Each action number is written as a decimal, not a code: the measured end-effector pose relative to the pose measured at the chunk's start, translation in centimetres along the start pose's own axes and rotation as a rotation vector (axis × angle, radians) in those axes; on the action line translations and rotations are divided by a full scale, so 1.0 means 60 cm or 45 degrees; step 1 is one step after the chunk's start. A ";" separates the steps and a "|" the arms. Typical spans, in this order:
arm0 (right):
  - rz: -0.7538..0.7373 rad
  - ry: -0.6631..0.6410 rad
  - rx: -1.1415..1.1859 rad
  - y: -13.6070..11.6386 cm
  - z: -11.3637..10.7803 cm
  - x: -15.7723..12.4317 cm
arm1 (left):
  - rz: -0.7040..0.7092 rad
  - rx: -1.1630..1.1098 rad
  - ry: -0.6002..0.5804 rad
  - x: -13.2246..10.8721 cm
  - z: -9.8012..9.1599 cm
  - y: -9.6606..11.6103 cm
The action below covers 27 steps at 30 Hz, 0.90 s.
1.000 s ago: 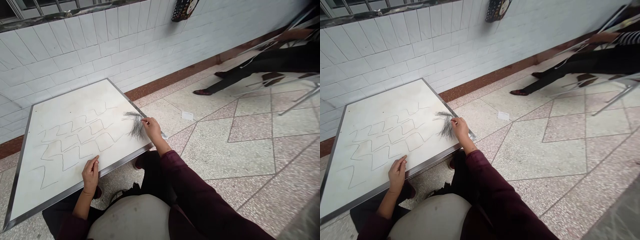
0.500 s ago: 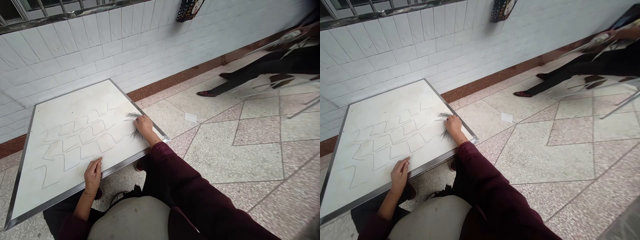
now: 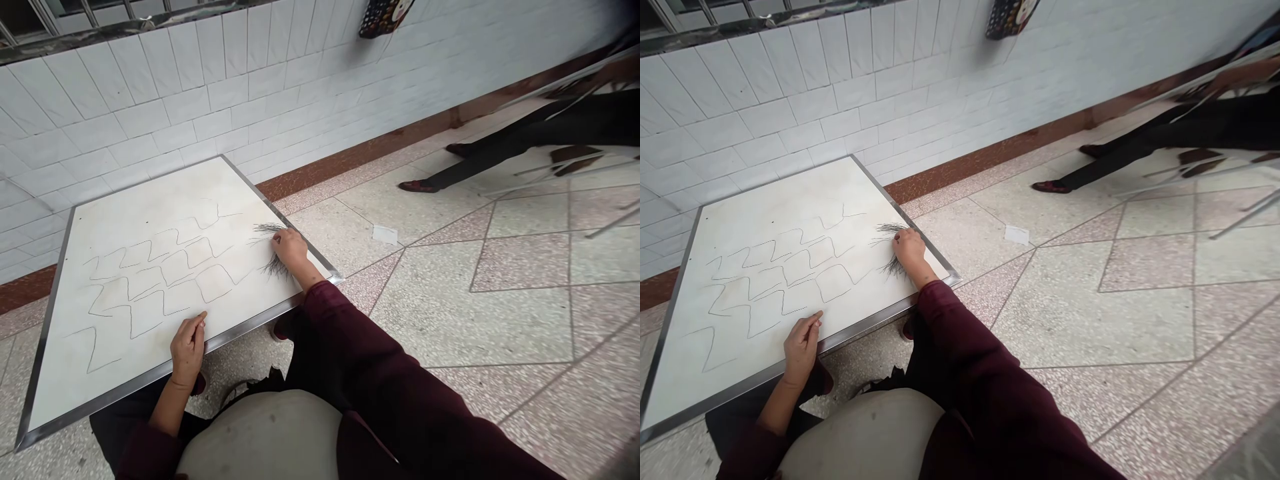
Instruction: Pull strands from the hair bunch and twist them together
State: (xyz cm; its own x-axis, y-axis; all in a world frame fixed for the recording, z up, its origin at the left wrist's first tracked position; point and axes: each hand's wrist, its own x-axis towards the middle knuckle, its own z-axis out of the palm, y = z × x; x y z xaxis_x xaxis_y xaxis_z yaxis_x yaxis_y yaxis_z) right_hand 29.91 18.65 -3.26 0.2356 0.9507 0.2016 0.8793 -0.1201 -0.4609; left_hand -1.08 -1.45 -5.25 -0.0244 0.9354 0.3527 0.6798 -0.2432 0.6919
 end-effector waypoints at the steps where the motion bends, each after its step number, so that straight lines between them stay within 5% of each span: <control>1: 0.019 0.000 0.032 0.000 -0.003 -0.002 | -0.001 -0.005 -0.003 0.000 0.000 0.000; 10: 0.189 -0.020 0.202 0.001 -0.030 -0.008 | -0.014 -0.010 -0.020 0.000 -0.002 0.004; 27: 0.164 -0.099 0.315 0.009 -0.039 -0.009 | 0.015 0.011 -0.005 -0.001 0.001 0.000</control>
State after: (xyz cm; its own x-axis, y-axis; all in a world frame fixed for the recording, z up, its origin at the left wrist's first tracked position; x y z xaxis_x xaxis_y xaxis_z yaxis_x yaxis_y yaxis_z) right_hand 31.23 17.39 -1.61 0.2979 0.9523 0.0655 0.7142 -0.1768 -0.6772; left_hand -1.07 -1.46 -5.30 -0.0134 0.9335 0.3584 0.6862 -0.2522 0.6823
